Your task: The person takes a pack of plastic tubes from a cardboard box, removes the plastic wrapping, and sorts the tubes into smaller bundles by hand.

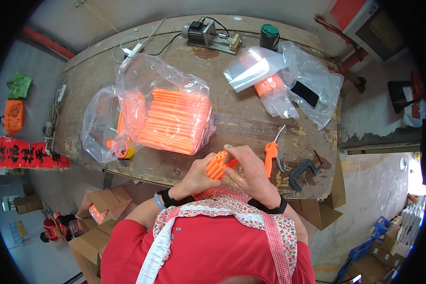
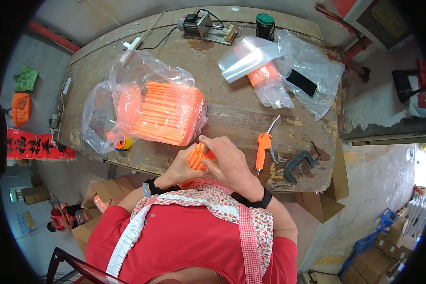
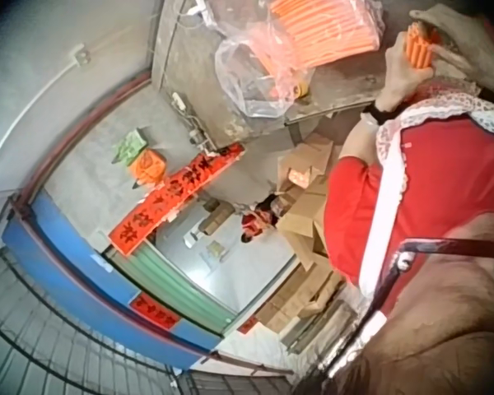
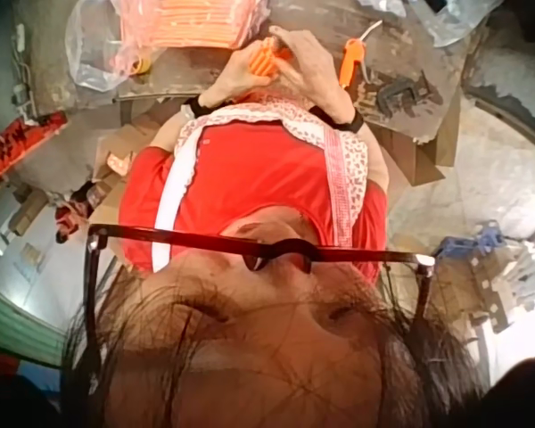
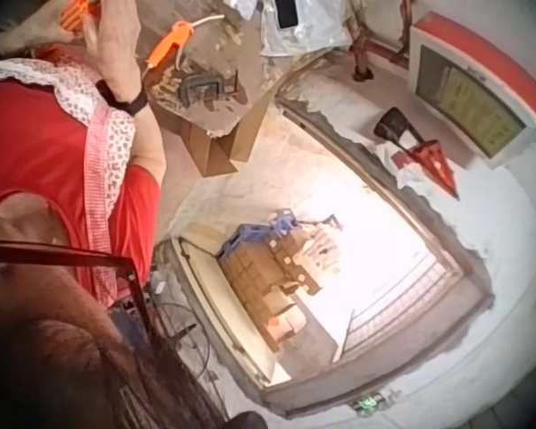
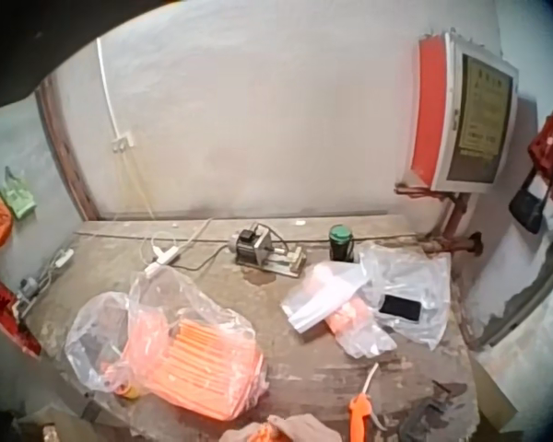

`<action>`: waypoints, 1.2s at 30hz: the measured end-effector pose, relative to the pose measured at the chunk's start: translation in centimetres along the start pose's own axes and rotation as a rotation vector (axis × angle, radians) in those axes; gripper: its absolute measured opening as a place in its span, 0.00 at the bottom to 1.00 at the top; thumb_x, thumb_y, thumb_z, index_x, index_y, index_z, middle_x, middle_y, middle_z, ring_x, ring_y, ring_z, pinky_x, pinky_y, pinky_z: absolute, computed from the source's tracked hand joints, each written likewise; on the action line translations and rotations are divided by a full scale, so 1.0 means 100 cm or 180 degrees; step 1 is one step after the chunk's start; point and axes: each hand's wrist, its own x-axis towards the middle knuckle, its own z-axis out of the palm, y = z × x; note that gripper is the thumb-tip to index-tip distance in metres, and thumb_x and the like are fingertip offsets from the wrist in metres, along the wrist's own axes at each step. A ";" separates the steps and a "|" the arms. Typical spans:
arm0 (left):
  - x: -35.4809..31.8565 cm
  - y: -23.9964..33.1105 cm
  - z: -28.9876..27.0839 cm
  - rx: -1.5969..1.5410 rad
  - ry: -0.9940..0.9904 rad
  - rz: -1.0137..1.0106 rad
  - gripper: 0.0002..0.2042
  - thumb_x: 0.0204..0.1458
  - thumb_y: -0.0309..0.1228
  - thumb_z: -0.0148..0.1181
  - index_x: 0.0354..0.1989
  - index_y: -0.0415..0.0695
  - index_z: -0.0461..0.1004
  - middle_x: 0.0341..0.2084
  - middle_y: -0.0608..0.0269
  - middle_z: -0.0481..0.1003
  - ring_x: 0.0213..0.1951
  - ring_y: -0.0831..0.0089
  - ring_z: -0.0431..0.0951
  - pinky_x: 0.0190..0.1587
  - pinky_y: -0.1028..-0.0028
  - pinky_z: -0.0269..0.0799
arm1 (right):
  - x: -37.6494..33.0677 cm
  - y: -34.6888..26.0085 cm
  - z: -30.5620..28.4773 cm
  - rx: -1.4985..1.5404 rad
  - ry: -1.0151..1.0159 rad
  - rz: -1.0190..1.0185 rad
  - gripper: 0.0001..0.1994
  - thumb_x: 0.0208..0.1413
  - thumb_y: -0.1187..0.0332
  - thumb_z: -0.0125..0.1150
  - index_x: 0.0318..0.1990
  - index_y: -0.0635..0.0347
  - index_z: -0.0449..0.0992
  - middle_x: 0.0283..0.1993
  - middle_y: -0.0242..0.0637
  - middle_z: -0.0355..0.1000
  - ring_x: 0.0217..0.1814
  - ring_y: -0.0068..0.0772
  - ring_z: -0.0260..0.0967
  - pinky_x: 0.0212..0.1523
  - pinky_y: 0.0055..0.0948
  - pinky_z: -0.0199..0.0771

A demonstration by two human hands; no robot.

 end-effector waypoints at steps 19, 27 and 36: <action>0.017 0.012 0.007 -0.1245 -0.0219 -0.0173 0.26 0.48 0.27 0.65 0.57 0.38 0.64 0.48 0.62 0.71 0.50 0.76 0.71 0.52 0.74 0.68 | -0.006 0.019 0.020 0.2297 0.0477 0.1686 0.34 0.43 0.71 0.70 0.59 0.62 0.61 0.49 0.37 0.69 0.50 0.28 0.69 0.51 0.29 0.70; 0.003 0.003 0.004 -0.1643 0.0150 -0.0052 0.20 0.55 0.29 0.60 0.55 0.38 0.66 0.47 0.63 0.72 0.48 0.78 0.71 0.51 0.75 0.68 | -0.006 0.014 0.023 0.2803 0.0599 0.1628 0.22 0.46 0.77 0.65 0.50 0.62 0.66 0.44 0.31 0.68 0.48 0.20 0.66 0.51 0.23 0.68; -0.005 0.007 0.008 -0.1446 0.0555 -0.0128 0.19 0.53 0.26 0.62 0.53 0.38 0.68 0.44 0.64 0.73 0.46 0.79 0.72 0.50 0.76 0.69 | -0.015 0.019 0.029 0.3041 0.0689 0.1663 0.21 0.48 0.82 0.61 0.50 0.58 0.64 0.41 0.32 0.68 0.43 0.22 0.66 0.48 0.23 0.69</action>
